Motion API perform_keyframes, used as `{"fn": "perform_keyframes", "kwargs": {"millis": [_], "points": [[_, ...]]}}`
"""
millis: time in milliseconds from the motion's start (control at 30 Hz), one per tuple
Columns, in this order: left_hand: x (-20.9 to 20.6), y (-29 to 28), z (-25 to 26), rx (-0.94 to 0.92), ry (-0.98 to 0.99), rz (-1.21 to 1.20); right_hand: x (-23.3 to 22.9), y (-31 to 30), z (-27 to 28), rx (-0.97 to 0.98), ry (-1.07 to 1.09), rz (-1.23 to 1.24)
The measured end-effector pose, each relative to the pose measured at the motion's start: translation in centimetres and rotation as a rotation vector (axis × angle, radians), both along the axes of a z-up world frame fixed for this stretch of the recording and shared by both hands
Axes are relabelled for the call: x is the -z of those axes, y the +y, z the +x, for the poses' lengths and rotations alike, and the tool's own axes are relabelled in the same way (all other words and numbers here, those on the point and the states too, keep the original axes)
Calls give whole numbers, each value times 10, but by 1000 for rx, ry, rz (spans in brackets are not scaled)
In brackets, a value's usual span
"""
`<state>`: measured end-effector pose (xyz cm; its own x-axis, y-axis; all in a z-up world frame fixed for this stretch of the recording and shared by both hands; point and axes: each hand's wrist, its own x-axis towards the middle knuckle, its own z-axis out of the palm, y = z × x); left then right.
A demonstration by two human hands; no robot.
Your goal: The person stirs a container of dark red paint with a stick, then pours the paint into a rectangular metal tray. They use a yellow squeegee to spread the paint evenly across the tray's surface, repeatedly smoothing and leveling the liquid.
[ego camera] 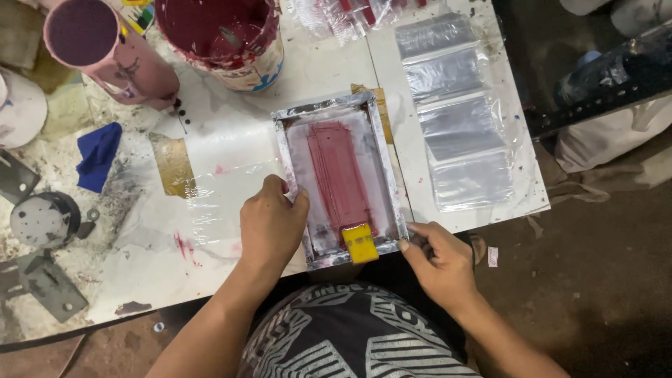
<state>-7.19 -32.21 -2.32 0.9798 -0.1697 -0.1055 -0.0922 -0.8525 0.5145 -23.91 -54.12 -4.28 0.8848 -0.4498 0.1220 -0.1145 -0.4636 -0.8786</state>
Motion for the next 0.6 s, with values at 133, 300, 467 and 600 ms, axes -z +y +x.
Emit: {"fn": "perform_keyframes", "kwargs": {"millis": [133,300,467,600], "points": [[-1,-4,1,-9,16,-16,-1,-3,0,3,3,7],[-3,-8,2,15,-4,-38,3,-6,-3,19,0,-23],[5,-7,-1,15,-12,-41,-4,-7,-2,17,-6,-58],[9,-7,-2,30,-35,-50,-6,-8,2,-13,-52,-134]]}}
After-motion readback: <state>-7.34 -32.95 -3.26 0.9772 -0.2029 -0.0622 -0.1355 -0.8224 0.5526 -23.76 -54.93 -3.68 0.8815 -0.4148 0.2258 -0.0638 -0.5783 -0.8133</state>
